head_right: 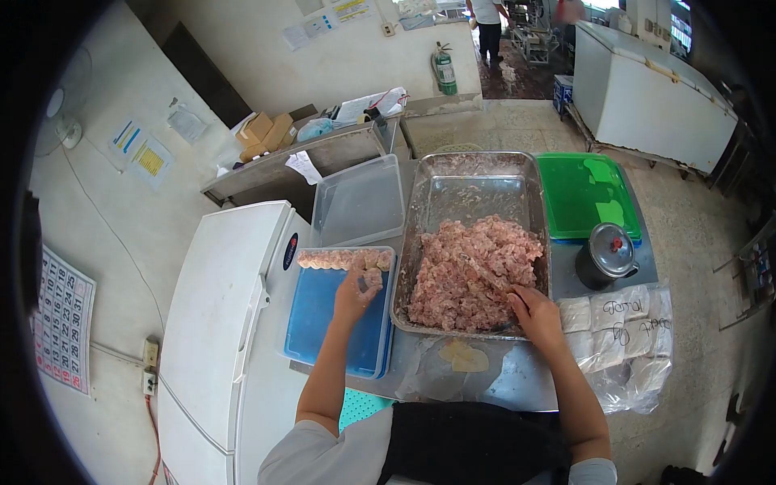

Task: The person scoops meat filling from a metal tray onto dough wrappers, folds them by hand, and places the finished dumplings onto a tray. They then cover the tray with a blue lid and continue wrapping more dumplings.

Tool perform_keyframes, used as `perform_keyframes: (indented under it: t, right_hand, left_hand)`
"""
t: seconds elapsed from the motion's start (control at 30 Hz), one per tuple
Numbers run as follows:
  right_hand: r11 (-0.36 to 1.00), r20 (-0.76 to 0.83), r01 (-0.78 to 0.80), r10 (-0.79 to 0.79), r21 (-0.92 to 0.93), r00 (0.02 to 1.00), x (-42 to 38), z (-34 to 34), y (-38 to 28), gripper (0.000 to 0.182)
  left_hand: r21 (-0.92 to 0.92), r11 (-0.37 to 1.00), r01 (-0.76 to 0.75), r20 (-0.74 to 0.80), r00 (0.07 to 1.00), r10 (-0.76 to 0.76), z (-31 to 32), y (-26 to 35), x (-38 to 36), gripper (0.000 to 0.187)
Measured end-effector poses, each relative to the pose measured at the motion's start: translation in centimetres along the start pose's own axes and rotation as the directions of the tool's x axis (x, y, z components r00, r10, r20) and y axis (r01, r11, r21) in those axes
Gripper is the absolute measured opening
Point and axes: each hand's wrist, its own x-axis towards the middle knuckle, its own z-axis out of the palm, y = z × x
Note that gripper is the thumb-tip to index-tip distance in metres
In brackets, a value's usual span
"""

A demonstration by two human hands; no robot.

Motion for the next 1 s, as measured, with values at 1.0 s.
perform_keyframes:
  t: [1.0]
  right_hand:
    - [0.605, 0.497, 0.473, -0.143, -0.64, 0.856, 2.6, -6.3, -3.6, 0.032]
  left_hand:
    - [-0.083, 0.796, -0.599, 0.408, 0.709, 0.576, 12.9, 7.4, -13.5, 0.026]
